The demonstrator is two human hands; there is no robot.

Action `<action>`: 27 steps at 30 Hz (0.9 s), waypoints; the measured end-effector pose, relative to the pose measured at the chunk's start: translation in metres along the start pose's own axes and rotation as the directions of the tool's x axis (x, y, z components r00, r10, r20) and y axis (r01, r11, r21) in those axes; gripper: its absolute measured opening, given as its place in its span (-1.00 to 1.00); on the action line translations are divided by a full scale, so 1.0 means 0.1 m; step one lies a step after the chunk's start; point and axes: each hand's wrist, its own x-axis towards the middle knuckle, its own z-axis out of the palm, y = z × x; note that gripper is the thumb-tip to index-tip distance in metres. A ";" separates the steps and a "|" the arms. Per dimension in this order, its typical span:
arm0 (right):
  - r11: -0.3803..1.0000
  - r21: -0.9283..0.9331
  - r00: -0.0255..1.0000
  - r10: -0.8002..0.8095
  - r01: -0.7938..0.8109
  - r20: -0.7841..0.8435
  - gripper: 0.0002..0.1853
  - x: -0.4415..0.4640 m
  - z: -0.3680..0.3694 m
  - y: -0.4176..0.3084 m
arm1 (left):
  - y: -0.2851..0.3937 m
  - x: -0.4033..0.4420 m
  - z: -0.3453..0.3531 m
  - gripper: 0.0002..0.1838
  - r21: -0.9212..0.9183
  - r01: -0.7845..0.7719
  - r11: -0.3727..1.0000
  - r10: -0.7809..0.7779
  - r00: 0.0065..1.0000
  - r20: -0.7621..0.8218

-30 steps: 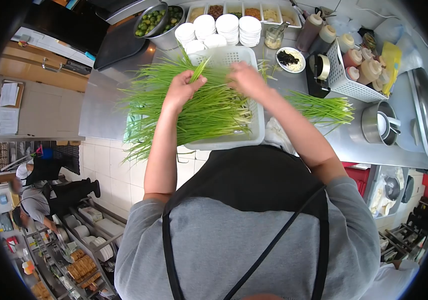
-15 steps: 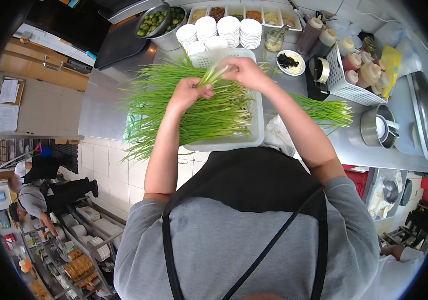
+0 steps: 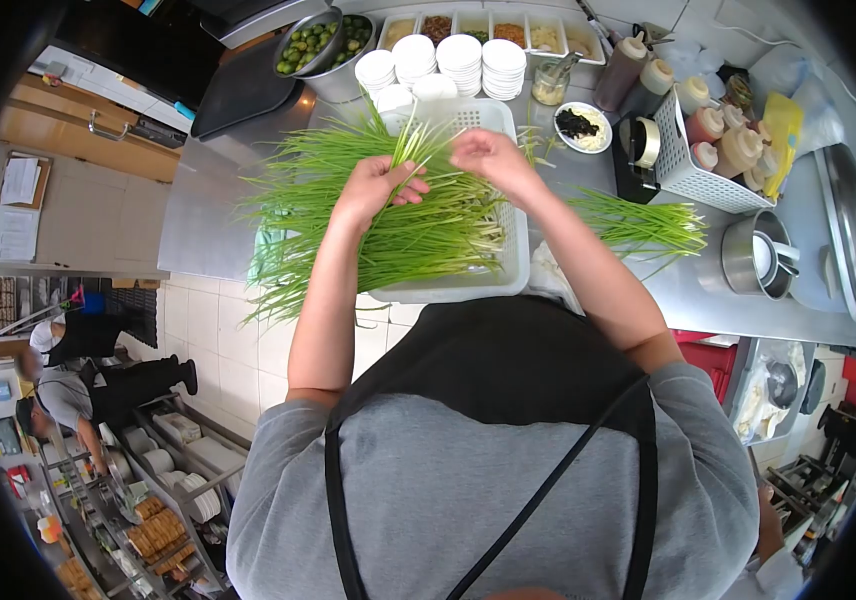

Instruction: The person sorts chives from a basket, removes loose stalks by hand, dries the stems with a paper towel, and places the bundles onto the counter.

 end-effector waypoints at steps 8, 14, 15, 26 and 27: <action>0.976 0.165 0.982 0.114 -0.139 0.150 -0.83 -0.07 0.16 -0.04 | 0.04 -0.03 0.06 -0.80 -0.025 -0.054 0.998 0.055 0.997 0.047; 0.970 0.167 0.984 0.171 -0.175 0.038 -0.85 -0.01 0.02 -0.10 | 0.00 -0.03 -0.01 -0.80 -0.011 -0.040 0.999 0.040 0.999 0.027; 0.961 0.207 0.982 0.189 -0.182 -0.012 -0.85 0.00 0.00 -0.12 | -0.01 -0.03 -0.02 -0.80 0.006 -0.042 0.999 0.041 0.999 0.024; 0.679 -0.635 0.925 -0.340 0.367 0.171 -0.95 0.01 0.29 0.40 | 0.04 -0.04 -0.24 -0.81 0.010 -0.172 0.985 0.171 0.974 -0.146; 0.597 -0.692 0.903 -0.379 0.406 0.203 -0.94 0.01 0.32 0.42 | 0.04 -0.04 -0.22 -0.81 0.067 -0.158 0.985 0.166 0.977 -0.137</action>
